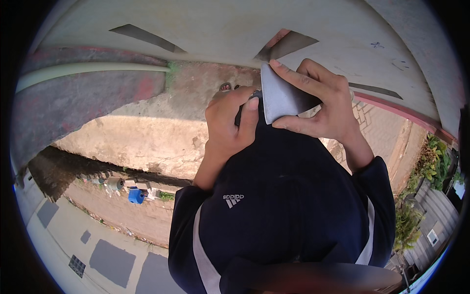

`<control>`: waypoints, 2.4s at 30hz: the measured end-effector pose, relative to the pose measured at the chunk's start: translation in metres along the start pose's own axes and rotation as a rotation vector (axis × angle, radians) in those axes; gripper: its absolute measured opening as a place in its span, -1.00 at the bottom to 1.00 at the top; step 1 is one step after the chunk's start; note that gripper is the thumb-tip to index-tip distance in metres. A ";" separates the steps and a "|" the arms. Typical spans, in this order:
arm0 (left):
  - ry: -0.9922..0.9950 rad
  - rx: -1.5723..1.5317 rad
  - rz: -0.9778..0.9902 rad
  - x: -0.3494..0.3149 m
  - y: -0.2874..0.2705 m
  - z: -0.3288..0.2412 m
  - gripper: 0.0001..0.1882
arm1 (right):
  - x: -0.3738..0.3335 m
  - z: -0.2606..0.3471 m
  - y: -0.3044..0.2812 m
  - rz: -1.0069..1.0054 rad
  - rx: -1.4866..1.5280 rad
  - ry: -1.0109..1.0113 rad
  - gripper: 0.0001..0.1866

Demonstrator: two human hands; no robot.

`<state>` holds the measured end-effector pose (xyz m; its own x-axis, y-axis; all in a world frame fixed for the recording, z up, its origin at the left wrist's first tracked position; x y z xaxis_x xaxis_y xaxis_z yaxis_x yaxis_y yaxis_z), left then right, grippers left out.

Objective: The person uses a metal scraper to remove material from a curved overhead surface. They repeatedly scrape the same area, pause to wipe the tool, and continue scraping. The work is performed outdoors under a structure with visible ground and vegetation below.

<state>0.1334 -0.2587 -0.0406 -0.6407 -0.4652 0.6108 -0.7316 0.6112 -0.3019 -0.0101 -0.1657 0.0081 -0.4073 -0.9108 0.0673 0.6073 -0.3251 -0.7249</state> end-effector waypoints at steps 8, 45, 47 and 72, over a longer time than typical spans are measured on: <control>-0.066 -0.154 -0.009 -0.005 0.005 -0.004 -0.92 | 0.007 -0.011 -0.004 -0.067 -0.091 0.074 -0.06; -0.336 -0.367 -0.074 -0.008 -0.003 0.010 -0.90 | 0.002 -0.020 0.022 0.246 0.756 0.469 -0.75; -0.303 -0.321 -0.053 -0.007 -0.004 0.008 -0.90 | 0.007 -0.016 0.017 0.122 0.653 0.343 -0.68; -0.031 -0.089 -0.110 -0.003 -0.013 -0.004 -0.86 | 0.011 0.008 0.019 -0.169 0.272 0.042 -0.67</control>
<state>0.1454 -0.2627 -0.0355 -0.5658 -0.5509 0.6135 -0.7751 0.6091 -0.1680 0.0022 -0.1844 0.0004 -0.5421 -0.8288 0.1386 0.6867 -0.5320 -0.4954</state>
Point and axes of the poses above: each hand's wrist, its own x-axis towards the middle knuckle, its own y-axis out of the palm, z = x × y, the point moved 7 cm from there along x, towards the middle knuckle, and after that the axes turned 14 degrees about y, right-handed, at the moved point
